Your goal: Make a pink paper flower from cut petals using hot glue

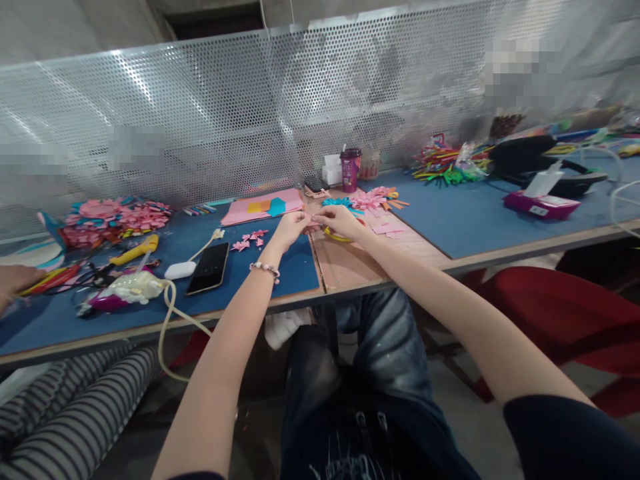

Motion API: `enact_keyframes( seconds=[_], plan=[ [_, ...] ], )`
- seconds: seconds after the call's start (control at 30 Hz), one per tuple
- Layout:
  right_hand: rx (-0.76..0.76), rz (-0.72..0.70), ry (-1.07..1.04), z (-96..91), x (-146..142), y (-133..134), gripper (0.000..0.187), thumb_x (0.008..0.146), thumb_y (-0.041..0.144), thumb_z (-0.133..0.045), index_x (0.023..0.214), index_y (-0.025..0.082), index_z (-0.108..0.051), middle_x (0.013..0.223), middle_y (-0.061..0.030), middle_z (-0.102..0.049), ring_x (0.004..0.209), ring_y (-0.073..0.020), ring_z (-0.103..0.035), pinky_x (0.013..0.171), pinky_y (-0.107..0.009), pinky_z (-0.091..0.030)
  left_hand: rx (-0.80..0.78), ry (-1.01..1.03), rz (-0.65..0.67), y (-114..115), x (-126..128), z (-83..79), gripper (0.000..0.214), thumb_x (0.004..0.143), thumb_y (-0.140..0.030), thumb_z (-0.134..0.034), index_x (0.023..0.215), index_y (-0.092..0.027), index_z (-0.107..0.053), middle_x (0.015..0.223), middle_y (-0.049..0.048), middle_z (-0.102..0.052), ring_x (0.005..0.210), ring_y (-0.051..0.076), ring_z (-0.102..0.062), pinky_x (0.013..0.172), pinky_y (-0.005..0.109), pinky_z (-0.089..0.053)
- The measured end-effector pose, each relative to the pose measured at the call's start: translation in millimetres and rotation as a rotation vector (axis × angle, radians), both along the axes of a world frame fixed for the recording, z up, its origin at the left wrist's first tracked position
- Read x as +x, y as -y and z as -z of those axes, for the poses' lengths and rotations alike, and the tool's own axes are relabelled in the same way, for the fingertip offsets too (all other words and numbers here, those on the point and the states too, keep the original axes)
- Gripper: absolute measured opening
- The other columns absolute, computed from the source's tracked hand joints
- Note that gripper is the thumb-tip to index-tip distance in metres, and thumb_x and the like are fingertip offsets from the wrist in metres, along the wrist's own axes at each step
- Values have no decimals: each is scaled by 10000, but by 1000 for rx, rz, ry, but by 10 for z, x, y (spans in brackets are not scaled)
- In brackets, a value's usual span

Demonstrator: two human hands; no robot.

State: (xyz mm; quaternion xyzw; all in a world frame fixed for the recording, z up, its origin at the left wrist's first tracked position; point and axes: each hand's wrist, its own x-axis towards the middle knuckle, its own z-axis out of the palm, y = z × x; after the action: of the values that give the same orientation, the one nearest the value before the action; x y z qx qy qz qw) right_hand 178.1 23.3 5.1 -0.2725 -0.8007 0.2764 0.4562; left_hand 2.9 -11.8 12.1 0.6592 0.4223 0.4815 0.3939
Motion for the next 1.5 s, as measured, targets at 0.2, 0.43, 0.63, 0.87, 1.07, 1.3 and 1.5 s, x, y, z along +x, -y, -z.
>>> enact_keyframes(
  seconds=[0.2, 0.43, 0.63, 0.87, 1.07, 1.3, 1.5],
  plan=[
    [-39, 9, -29, 5, 18, -48, 382, 758, 503, -668, 743, 121, -663, 644, -12, -600, 539, -93, -468, 525, -231, -368, -5, 6, 20, -51, -16, 32, 222, 877, -332, -580, 812, -133, -653, 811, 94, -735, 735, 185, -685, 671, 273, -489],
    [-80, -11, -71, 4, 15, -32, 356, 789, 477, -635, 772, 122, -649, 602, -2, -569, 510, -90, -459, 498, -225, -355, -62, 85, 53, -66, -6, 16, 177, 824, -296, -616, 865, -127, -651, 844, 101, -740, 798, 193, -696, 696, 272, -496],
    [-110, -32, -63, -7, 38, -43, 381, 783, 507, -627, 725, 131, -636, 569, 13, -544, 486, -84, -434, 479, -225, -334, -72, 116, 64, -64, -2, 18, 166, 825, -283, -599, 899, -135, -623, 834, 95, -738, 785, 185, -699, 651, 252, -486],
    [-113, 7, -64, 5, 57, -67, 384, 792, 524, -626, 723, 146, -620, 491, 47, -462, 430, -74, -374, 419, -212, -272, 23, 25, 12, -73, -19, 33, 158, 787, -233, -640, 907, -137, -604, 882, 93, -742, 811, 190, -705, 661, 257, -491],
    [-65, 41, -77, -32, 39, -42, 337, 830, 465, -589, 801, 137, -658, 684, -16, -620, 530, -96, -491, 495, -225, -384, 74, -10, -61, -109, -40, 48, 158, 764, -251, -669, 861, -132, -632, 842, 85, -739, 788, 191, -693, 679, 273, -494],
    [39, 103, -44, -25, 5, -5, 320, 810, 407, -653, 962, 129, -692, 860, -65, -690, 683, -132, -558, 612, -250, -453, 117, -39, -149, -99, -43, 40, 163, 743, -247, -705, 838, -115, -690, 847, 92, -749, 819, 204, -686, 744, 305, -509],
    [150, 136, 1, -38, -8, 27, 237, 776, 371, -709, 859, 149, -711, 871, -71, -690, 744, -160, -567, 678, -276, -466, 125, -66, -160, -31, -5, 8, 142, 726, -205, -736, 817, -100, -709, 834, 104, -753, 810, 214, -698, 819, 347, -518]
  ],
)
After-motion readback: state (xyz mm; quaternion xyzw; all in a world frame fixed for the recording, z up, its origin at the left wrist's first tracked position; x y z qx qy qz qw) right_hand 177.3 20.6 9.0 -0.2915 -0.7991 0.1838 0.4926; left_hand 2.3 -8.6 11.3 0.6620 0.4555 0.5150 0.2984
